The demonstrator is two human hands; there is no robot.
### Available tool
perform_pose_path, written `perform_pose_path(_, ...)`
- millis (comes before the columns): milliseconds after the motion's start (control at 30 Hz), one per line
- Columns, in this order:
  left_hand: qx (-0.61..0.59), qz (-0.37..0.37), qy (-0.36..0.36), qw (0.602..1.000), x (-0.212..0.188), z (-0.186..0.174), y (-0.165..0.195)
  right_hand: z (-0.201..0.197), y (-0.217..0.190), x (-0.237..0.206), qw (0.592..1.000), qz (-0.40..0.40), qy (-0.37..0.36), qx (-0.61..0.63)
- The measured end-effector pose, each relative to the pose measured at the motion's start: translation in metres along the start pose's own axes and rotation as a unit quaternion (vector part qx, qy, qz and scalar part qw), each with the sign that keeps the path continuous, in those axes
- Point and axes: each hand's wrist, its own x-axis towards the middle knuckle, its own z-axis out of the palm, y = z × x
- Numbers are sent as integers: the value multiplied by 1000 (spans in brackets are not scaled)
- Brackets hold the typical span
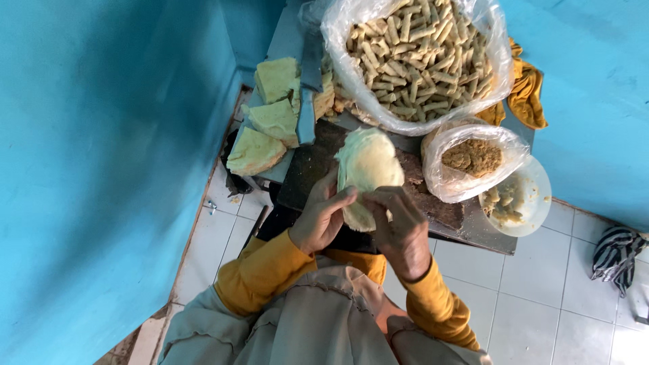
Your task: The person cuts a large round cake on a small wooden board with a knife, then peels a thin plastic film off the cut cake pieces by hand and stacks the peeled rounds on the table. A large bag of stick-shaped snacks and a bag of brown sugar sit on the table.
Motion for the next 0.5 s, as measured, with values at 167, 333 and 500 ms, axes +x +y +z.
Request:
perform_pose_path(167, 10, -6, 5, 1000, 16, 5, 8, -9, -8, 11, 999, 26, -27, 29)
perform_pose_path(333, 20, 10, 14, 1000, 22, 9, 15, -16, -13, 26, 999, -36, -35, -9)
perform_pose_path(500, 69, 5, -1, 998, 24, 13, 19, -19, 2, 25, 994, 25, -61, 88)
